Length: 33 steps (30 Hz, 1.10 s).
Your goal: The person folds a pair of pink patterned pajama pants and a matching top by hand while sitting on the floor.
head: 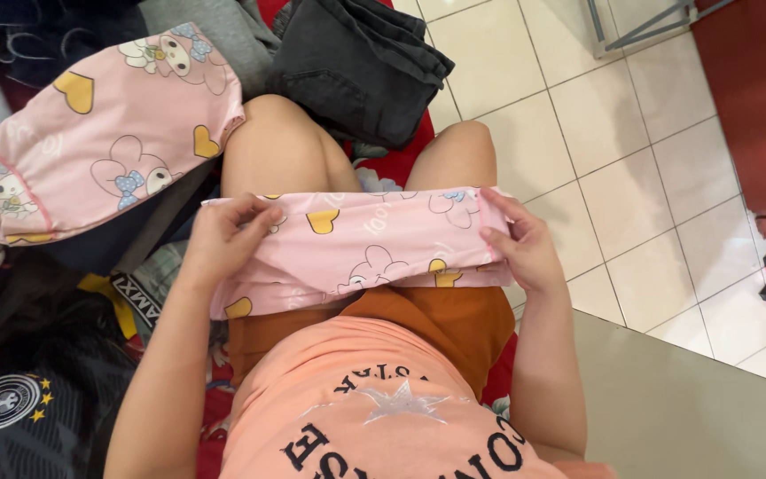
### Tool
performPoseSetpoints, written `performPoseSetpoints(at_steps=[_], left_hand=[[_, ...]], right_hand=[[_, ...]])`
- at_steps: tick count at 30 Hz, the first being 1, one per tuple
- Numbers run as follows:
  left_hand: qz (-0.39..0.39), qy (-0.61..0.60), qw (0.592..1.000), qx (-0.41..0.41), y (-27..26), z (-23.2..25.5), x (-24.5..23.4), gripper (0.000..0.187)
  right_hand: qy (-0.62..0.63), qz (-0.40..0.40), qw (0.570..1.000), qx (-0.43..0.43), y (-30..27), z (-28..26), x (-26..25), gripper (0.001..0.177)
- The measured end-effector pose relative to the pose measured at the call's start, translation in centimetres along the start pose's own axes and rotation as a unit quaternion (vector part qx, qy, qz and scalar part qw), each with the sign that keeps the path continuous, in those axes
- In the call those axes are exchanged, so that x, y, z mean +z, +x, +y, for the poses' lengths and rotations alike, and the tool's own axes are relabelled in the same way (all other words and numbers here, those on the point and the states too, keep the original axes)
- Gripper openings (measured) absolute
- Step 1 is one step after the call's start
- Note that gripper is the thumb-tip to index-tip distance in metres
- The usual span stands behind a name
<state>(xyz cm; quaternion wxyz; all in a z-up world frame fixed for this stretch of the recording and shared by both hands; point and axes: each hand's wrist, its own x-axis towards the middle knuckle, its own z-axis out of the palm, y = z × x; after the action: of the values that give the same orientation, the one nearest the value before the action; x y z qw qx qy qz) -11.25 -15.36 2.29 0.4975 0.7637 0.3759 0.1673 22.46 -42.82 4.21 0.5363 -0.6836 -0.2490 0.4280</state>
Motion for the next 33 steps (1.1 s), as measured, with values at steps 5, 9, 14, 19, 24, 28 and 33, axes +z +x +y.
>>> performPoseSetpoints(at_steps=[5,9,14,19,24,28,33], left_hand=[[0.106,0.131,0.98,-0.106,-0.1,-0.6,0.4,0.038],[0.24,0.196,0.95,0.024,-2.0,-3.4,1.9,0.053],[0.205,0.109,0.965,-0.124,-3.4,-6.5,2.2,0.047],[0.249,-0.006,0.962,-0.108,-3.4,-5.8,0.3,0.034],[0.293,0.182,0.935,-0.076,-1.4,-6.1,-2.8,0.054],[0.315,0.281,0.906,-0.035,-0.2,-4.1,-1.5,0.039],[0.252,0.292,0.922,0.023,-3.2,3.6,3.4,0.054]], right_hand=[[-0.065,-0.003,0.998,-0.011,-0.7,1.1,-0.5,0.063],[-0.072,0.159,0.983,0.049,0.2,3.2,-0.2,0.067],[-0.004,0.22,0.971,0.099,1.2,6.1,-0.4,0.047],[-0.001,0.23,0.973,0.013,1.9,5.0,-1.1,0.028],[-0.027,0.222,0.974,-0.045,3.6,4.9,-0.8,0.021],[-0.031,0.205,0.978,-0.024,4.4,5.5,-0.8,0.022],[0.061,0.188,0.98,0.019,2.8,3.6,-1.0,0.032]])
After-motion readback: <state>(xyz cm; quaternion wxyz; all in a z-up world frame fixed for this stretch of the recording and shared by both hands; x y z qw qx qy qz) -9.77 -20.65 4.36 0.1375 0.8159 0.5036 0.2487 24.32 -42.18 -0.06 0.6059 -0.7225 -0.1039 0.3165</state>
